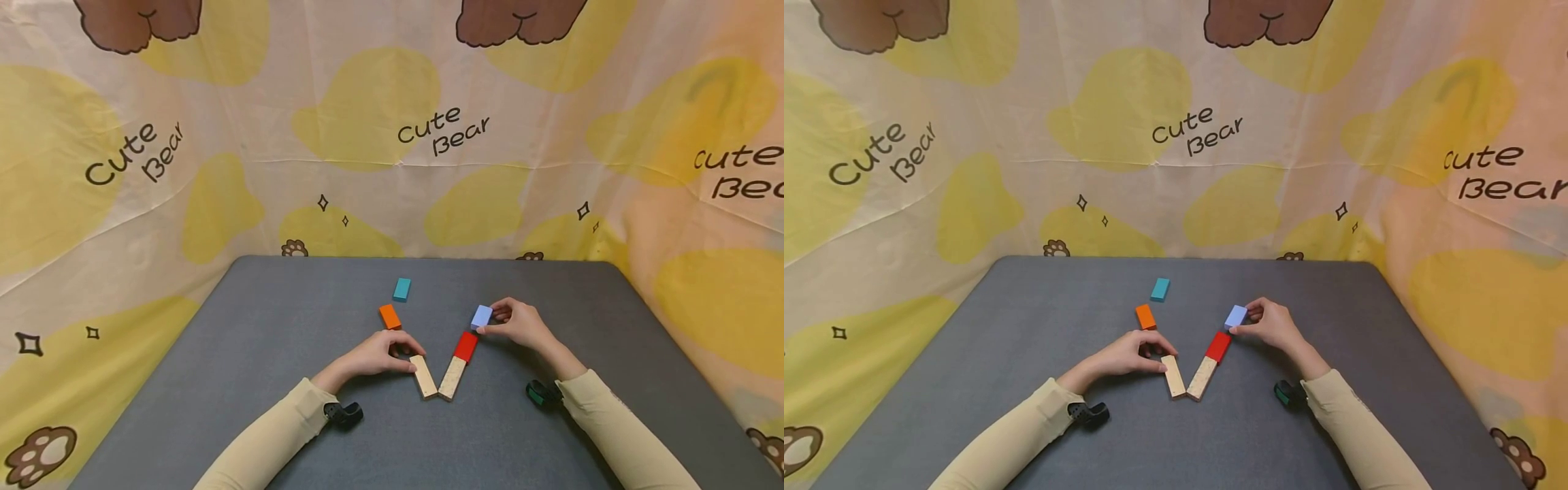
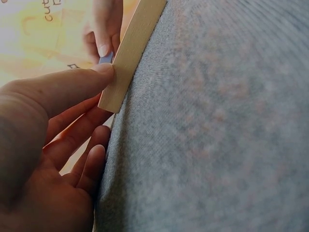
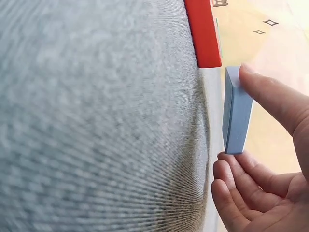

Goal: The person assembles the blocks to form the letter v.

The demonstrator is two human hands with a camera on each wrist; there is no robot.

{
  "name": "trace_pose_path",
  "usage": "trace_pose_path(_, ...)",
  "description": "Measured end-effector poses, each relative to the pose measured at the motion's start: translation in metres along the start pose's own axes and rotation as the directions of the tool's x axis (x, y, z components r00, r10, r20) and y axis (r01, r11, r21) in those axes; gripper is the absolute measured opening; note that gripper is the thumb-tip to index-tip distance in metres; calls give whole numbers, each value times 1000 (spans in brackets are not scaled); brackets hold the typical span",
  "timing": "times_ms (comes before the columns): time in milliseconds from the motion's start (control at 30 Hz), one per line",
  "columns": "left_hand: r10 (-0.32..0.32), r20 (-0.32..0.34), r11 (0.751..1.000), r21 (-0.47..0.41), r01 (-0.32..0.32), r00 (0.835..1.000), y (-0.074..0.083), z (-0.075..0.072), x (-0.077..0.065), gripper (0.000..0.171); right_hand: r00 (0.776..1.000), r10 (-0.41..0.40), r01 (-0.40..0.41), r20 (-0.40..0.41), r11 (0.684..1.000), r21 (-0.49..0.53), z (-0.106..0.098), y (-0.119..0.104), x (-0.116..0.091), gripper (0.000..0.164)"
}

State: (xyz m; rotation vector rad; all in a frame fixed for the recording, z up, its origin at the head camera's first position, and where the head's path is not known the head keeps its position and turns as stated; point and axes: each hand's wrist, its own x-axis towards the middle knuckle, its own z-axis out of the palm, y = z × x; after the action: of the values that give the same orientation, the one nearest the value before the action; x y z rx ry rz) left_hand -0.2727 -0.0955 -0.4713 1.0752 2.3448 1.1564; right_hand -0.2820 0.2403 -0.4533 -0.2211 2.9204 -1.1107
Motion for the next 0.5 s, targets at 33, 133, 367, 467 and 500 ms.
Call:
trace_pose_path(33,1,-1,1000,2,-1,1000,0,0,0,28,1000,2,-2,1,1000,-2,0,0,0,65)
trace_pose_path(133,-4,2,1000,3,4,1000,0,0,0,28,1000,1,-1,8,1000,-9,2,0,-1,66)
trace_pose_path(367,0,-4,1000,3,1,1000,0,0,0,28,1000,7,-7,6,1000,-12,6,2,-1,68)
trace_pose_path(467,12,-2,1000,10,-12,1000,0,0,0,28,1000,8,-8,5,1000,-12,8,1,0,68)
trace_pose_path(500,12,-3,1000,10,-12,1000,0,0,0,28,1000,11,-11,2,1000,-13,9,1,1,68)
